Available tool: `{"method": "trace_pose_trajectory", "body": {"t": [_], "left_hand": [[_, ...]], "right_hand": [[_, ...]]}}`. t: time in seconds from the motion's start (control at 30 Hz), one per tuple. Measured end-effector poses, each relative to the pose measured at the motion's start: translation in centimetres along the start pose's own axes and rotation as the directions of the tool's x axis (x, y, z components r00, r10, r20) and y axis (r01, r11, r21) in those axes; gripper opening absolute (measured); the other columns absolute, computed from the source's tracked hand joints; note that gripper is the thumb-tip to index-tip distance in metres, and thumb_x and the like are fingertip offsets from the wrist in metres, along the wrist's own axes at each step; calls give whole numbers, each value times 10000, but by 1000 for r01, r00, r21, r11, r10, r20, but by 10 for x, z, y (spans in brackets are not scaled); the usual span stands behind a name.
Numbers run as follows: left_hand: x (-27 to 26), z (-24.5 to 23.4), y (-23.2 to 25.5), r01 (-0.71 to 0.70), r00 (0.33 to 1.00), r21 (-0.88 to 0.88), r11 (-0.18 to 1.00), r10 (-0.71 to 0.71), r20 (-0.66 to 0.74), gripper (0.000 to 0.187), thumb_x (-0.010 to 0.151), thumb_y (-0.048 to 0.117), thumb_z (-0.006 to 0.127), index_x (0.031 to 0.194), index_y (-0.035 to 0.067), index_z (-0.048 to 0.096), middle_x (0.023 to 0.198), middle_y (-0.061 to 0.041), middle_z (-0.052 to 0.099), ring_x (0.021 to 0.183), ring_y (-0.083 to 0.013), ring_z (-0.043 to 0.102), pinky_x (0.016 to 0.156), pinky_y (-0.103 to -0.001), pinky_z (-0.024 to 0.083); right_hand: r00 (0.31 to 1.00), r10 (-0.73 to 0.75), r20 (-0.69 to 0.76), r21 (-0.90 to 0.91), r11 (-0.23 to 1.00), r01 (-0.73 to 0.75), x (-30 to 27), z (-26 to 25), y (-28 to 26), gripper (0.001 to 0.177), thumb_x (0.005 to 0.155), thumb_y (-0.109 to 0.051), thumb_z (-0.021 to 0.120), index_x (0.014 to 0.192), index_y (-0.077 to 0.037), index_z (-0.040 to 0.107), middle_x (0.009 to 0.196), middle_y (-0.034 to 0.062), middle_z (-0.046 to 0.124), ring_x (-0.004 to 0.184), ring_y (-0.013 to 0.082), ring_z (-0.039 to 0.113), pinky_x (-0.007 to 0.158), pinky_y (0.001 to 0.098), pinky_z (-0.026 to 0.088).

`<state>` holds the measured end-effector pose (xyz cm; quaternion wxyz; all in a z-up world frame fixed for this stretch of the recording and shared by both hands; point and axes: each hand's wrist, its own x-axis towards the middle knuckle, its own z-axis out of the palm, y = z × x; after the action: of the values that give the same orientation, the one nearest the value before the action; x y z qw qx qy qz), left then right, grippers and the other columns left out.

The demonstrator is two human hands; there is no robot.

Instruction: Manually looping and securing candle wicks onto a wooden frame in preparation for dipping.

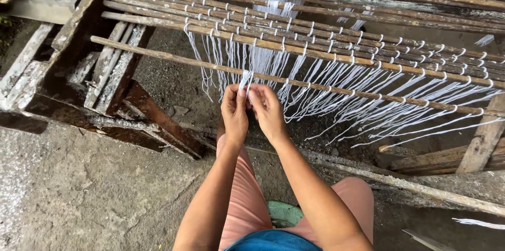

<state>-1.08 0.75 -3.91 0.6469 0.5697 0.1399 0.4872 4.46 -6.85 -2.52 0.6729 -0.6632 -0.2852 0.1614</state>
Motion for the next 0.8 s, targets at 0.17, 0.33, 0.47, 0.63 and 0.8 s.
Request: {"method": "trace_pose_trajectory", "body": {"t": [0.17,0.33,0.47,0.63,0.8], "left_hand": [[21,-6,26,-12,999,-9,1000,11,-50,193,1076,193,555,986,53,653,749,-40,619,677,-100,566,653,-246,486],[43,-28,17,7,993,-57,998,-14,-120,197,1071,183,553,953,49,637,711,-64,600,630,-116,550,591,-233,430],[38,-37,7,27,997,7,1000,-26,-79,209,1044,204,584,939,49,678,689,-60,603,611,-90,483,572,-225,403],[26,-39,-10,18,998,37,999,-16,-56,230,1042,225,589,966,44,709,692,-72,634,606,-100,473,586,-249,420],[28,-23,32,15,998,-4,1000,-15,-63,227,1046,247,599,1005,59,721,764,-43,653,714,-75,442,700,-243,428]], "right_hand": [[982,-129,-141,35,990,135,22,19,-7,132,980,-208,710,1065,-129,773,946,16,727,807,72,603,695,210,528],[984,68,-164,498,867,23,16,15,-12,161,1001,-225,648,1067,-92,710,1047,59,740,974,130,673,899,241,541],[993,88,-72,498,866,-41,22,32,-17,140,961,-166,697,1030,-53,650,847,46,643,742,119,609,619,232,524],[996,61,-59,359,933,-35,33,50,-12,125,934,-129,753,1032,-86,687,843,-9,618,672,61,549,451,154,431],[993,87,-78,467,883,-41,30,39,-24,72,1005,-115,636,1077,-126,631,933,22,616,692,73,553,404,127,356]]}}
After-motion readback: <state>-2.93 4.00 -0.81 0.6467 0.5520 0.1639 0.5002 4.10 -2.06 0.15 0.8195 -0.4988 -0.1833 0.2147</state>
